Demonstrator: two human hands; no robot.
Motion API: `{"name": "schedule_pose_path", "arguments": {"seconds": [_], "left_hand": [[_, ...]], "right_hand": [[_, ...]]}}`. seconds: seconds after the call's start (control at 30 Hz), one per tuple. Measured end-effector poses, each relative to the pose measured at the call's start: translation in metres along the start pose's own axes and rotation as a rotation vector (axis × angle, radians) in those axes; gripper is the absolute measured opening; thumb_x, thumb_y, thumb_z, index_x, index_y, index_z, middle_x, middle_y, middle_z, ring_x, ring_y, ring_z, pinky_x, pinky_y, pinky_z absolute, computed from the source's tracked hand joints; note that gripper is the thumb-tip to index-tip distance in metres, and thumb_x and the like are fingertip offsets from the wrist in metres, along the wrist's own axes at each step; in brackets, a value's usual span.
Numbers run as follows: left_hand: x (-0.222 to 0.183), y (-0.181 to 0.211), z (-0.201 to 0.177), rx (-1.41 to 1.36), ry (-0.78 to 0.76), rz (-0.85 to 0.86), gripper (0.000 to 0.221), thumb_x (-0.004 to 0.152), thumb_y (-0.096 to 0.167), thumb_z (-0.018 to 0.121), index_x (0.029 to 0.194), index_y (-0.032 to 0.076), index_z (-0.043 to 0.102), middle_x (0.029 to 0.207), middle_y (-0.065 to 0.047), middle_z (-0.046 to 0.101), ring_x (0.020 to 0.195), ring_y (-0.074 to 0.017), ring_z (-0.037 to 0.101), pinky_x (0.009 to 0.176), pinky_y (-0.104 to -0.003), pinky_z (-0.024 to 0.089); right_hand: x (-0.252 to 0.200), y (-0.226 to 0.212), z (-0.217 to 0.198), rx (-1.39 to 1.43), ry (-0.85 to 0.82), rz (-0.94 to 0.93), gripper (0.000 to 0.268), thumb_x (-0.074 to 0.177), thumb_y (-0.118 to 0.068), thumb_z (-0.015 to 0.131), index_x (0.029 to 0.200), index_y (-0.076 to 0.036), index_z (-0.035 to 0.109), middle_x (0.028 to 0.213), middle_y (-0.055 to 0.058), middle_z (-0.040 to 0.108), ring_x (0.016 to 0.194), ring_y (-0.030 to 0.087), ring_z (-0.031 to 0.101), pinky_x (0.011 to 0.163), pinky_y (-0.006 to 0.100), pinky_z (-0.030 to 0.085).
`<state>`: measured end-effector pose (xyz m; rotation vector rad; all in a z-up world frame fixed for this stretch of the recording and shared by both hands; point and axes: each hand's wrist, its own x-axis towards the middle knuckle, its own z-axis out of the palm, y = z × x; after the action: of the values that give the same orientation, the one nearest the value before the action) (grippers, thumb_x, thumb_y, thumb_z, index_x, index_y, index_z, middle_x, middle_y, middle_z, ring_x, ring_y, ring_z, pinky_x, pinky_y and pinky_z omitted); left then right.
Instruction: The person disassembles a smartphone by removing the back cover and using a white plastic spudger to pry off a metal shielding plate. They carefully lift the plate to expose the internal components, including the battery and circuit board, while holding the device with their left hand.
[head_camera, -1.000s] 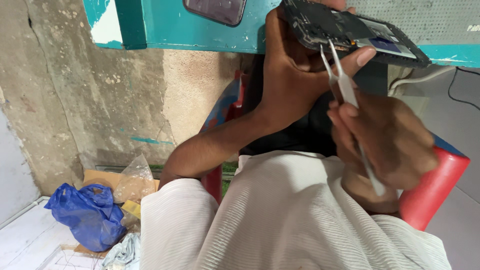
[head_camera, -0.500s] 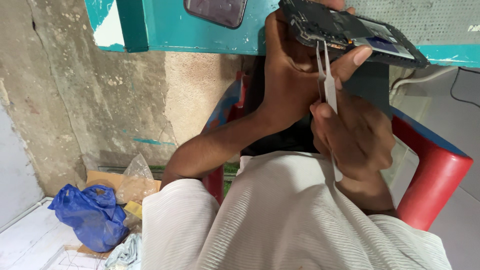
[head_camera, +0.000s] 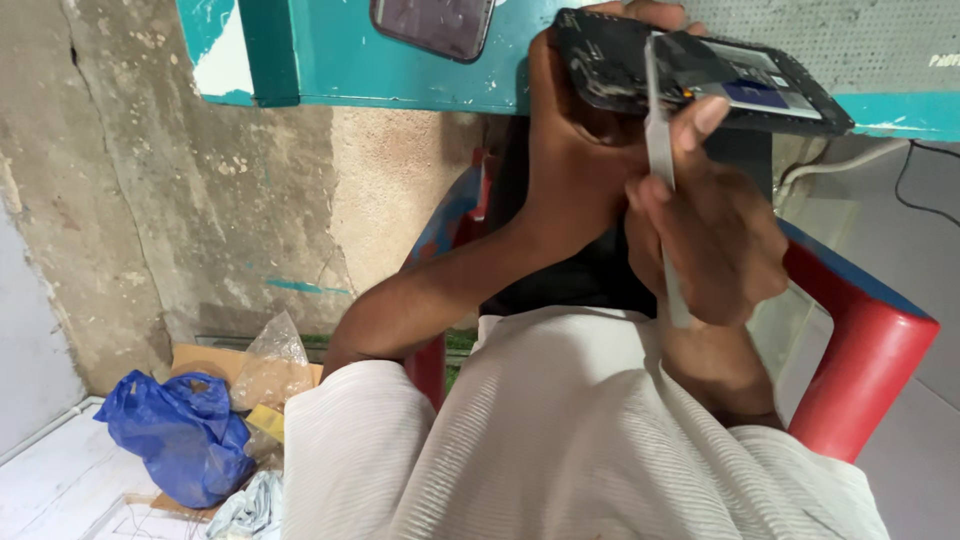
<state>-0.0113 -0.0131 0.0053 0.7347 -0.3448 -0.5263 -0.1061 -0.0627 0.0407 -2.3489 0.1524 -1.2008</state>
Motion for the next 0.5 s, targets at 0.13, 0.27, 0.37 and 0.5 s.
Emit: {"name": "schedule_pose_path", "arguments": {"seconds": [0.13, 0.27, 0.37, 0.5], "left_hand": [[0.004, 0.005, -0.003, 0.04, 0.003, -0.092, 0.063, 0.095, -0.011, 0.081, 0.137, 0.002, 0.036, 0.132, -0.011, 0.054, 0.121, -0.0191, 0.059, 0.108, -0.034, 0.06], [0.006, 0.01, -0.004, 0.055, -0.115, -0.033, 0.069, 0.098, -0.01, 0.081, 0.144, 0.008, 0.034, 0.137, -0.007, 0.052, 0.132, -0.014, 0.056, 0.111, -0.03, 0.06], [0.008, 0.017, -0.007, 0.137, -0.147, -0.069, 0.075, 0.093, -0.008, 0.083, 0.146, 0.006, 0.032, 0.141, -0.01, 0.05, 0.132, -0.0164, 0.056, 0.107, -0.032, 0.063], [0.006, 0.021, -0.006, 0.192, -0.189, -0.011, 0.074, 0.095, -0.007, 0.086, 0.146, 0.006, 0.033, 0.142, -0.007, 0.05, 0.131, -0.0138, 0.053, 0.112, -0.031, 0.062]], "right_hand": [[-0.039, 0.034, -0.029, 0.162, 0.129, 0.402, 0.024, 0.108, -0.019, 0.067, 0.111, 0.005, 0.064, 0.11, 0.024, 0.067, 0.084, 0.034, 0.067, 0.069, 0.04, 0.057], [-0.068, 0.133, -0.084, 0.09, 0.141, 0.793, 0.032, 0.116, -0.022, 0.057, 0.122, 0.009, 0.06, 0.116, 0.019, 0.065, 0.092, 0.029, 0.059, 0.082, 0.036, 0.048], [-0.078, 0.182, -0.11, -0.041, 0.045, 0.848, 0.025, 0.111, -0.014, 0.059, 0.118, 0.01, 0.061, 0.115, 0.022, 0.066, 0.094, 0.032, 0.062, 0.082, 0.038, 0.051], [-0.058, 0.197, -0.112, -0.137, -0.075, 0.724, 0.017, 0.106, -0.004, 0.062, 0.113, 0.012, 0.062, 0.114, 0.026, 0.067, 0.097, 0.036, 0.065, 0.083, 0.041, 0.056]]}}
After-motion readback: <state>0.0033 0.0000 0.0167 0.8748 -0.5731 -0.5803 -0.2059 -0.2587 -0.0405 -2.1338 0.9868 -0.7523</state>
